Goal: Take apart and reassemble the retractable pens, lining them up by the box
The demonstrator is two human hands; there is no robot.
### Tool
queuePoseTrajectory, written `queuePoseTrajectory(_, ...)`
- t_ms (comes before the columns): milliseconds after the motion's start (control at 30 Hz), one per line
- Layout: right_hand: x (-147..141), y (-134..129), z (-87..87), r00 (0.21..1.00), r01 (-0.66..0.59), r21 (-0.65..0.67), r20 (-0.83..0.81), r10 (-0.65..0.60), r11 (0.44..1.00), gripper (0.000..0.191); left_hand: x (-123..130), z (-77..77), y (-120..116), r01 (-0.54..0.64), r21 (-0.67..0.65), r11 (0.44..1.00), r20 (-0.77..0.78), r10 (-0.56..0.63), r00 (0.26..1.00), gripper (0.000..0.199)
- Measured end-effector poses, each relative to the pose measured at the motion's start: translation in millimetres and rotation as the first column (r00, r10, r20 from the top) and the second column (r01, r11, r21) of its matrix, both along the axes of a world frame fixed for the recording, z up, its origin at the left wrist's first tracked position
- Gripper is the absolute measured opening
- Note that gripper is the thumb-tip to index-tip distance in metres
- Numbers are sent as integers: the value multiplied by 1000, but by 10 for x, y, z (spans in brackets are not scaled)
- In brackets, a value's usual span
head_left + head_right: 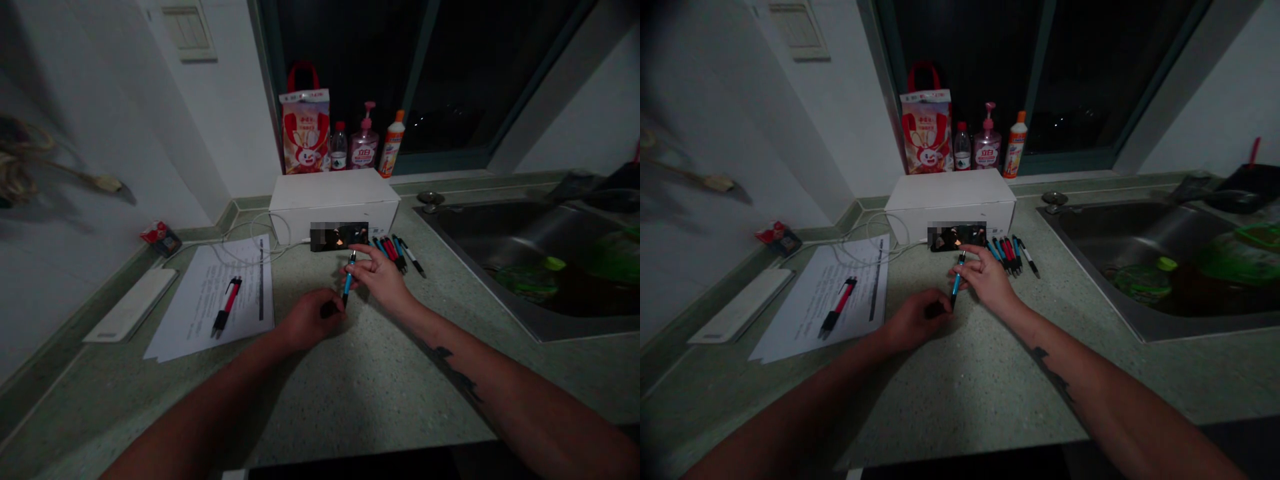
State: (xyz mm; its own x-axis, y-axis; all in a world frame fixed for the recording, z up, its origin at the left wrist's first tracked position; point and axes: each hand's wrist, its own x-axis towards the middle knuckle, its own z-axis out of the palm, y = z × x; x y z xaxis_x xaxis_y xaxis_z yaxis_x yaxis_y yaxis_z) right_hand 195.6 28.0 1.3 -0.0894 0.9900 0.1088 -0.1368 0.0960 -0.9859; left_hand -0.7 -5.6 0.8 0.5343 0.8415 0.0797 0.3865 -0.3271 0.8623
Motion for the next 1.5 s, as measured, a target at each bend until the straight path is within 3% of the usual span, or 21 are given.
queuePoseTrajectory(233,-66,-12,-105,994,-98,56,61,95,994,84,-1,-31,16,-19,-17,1000,29,20,999,5)
queuePoseTrajectory(300,-45,18,-126,994,-59,83,94,51,995,81,-3,-20,13,-11,-17,1000,18,11,1000,8)
queuePoseTrajectory(400,117,123,-106,966,116,132,216,-143,984,68,-17,-2,20,-19,-13,1000,0,19,1000,18)
queuePoseTrajectory(467,319,209,-47,845,276,258,394,-362,926,55,-34,1,38,-58,15,998,-14,58,998,21)
queuePoseTrajectory(567,687,310,58,518,396,425,628,-580,814,46,-65,-3,80,-108,69,992,-44,111,993,22)
queuePoseTrajectory(667,995,363,88,201,442,428,809,-552,788,49,-102,6,120,-149,134,980,-85,161,983,20)
queuePoseTrajectory(767,1142,394,23,57,476,360,898,-437,802,52,-145,38,152,-217,205,954,-134,247,960,19)
queuePoseTrajectory(900,1133,419,-72,37,429,278,945,-324,860,48,-216,121,197,-307,277,910,-203,368,908,20)
queuePoseTrajectory(1000,1094,423,-82,13,401,291,946,-323,869,46,-319,225,244,-346,371,862,-343,473,812,22)
queuePoseTrajectory(1067,1079,417,-66,-11,388,326,937,-349,862,45,-441,310,284,-325,473,819,-481,549,684,24)
queuePoseTrajectory(1133,1066,408,-38,-35,377,364,924,-380,852,44,-607,394,326,-291,565,772,-595,626,504,30)
queuePoseTrajectory(1200,1042,393,-2,-45,361,395,912,-408,845,43,-794,463,364,-328,570,753,-688,656,309,35)
queuePoseTrajectory(1267,1001,371,40,-34,348,416,901,-432,840,41,-968,503,394,-394,530,751,-757,628,181,40)
queuePoseTrajectory(1367,918,325,102,-4,326,445,883,-469,834,40,-1143,512,432,-485,419,767,-823,547,153,41)
queuePoseTrajectory(1500,806,263,152,40,276,472,864,-501,837,38,-1174,484,467,-496,350,795,-857,485,173,36)
